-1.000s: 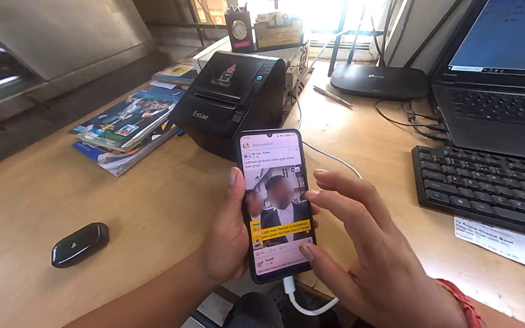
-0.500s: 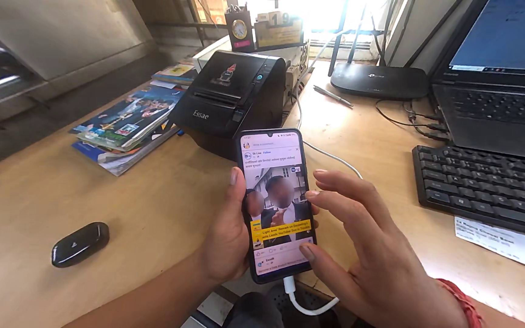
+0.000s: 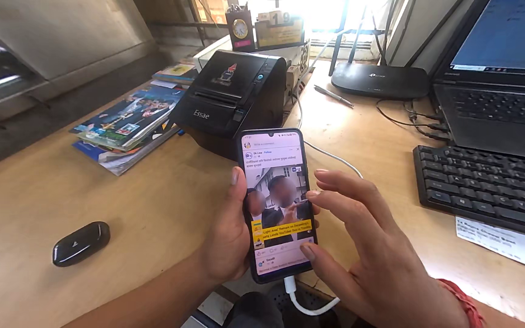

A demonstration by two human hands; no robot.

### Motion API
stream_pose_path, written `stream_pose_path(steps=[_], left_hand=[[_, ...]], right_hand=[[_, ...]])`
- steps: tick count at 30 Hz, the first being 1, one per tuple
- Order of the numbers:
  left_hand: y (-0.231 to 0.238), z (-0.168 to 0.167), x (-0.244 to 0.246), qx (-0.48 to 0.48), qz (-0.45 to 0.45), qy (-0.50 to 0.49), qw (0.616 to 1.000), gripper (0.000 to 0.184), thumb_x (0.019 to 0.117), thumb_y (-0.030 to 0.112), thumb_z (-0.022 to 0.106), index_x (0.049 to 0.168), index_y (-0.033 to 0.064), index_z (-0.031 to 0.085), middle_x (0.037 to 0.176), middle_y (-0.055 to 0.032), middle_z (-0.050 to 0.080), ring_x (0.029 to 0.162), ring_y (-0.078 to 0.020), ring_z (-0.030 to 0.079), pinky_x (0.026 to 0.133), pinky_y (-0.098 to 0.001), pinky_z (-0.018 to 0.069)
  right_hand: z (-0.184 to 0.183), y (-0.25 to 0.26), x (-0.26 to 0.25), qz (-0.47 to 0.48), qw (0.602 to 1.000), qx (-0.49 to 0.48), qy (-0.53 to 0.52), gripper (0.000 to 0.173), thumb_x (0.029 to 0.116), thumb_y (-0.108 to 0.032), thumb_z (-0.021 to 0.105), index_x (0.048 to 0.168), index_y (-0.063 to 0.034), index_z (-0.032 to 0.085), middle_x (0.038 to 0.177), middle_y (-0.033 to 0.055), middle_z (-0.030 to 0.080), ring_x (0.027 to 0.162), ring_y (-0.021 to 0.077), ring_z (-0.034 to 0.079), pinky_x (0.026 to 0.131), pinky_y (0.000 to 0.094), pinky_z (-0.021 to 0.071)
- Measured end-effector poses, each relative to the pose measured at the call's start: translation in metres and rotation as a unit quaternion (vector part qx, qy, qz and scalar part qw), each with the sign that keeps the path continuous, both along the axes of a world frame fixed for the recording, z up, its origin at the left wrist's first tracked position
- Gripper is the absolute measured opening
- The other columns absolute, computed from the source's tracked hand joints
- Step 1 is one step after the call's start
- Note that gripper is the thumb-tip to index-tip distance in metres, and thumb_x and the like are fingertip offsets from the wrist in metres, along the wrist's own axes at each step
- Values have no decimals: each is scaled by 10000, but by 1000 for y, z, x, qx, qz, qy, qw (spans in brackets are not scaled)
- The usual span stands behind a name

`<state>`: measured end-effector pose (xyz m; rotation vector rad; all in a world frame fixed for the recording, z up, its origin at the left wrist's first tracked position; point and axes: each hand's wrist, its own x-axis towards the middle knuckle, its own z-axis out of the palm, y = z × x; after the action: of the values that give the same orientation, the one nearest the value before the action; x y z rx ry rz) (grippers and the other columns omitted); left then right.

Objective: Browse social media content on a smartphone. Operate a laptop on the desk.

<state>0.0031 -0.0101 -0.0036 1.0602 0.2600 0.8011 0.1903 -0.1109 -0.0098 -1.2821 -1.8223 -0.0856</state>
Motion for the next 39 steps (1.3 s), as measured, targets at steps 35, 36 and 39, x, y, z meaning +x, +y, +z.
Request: stream_pose_path(steps=[35, 36, 39], left_hand=[[0, 0, 1, 13, 1, 2, 1000, 605, 1017, 655, 342, 1360, 218, 580, 1195, -42, 689, 1117, -148, 679, 931, -378, 590], [0, 0, 1, 13, 0, 1, 1000, 607, 1017, 655, 341, 1363, 217, 579, 1197, -45, 688, 1119, -150, 679, 932, -381, 590], [0, 0, 1, 17, 2, 4, 1000, 604, 1022, 650, 333, 1364, 216, 577, 1198, -45, 688, 1116, -150, 679, 930, -382, 590]], right_hand=[[0, 0, 0, 0, 1000, 4, 0, 447, 964, -342, 641, 1370, -169, 570, 1491, 72, 478, 1309, 171, 524, 996, 332, 516], [0, 0, 0, 0, 1000, 4, 0, 447, 964, -342, 640, 1371, -171, 570, 1489, 71, 479, 1313, 172, 523, 998, 336, 517], [0, 0, 0, 0, 1000, 2, -1, 456, 962, -342, 640, 1381, -177, 566, 1497, 69, 475, 1322, 174, 518, 1004, 337, 517]])
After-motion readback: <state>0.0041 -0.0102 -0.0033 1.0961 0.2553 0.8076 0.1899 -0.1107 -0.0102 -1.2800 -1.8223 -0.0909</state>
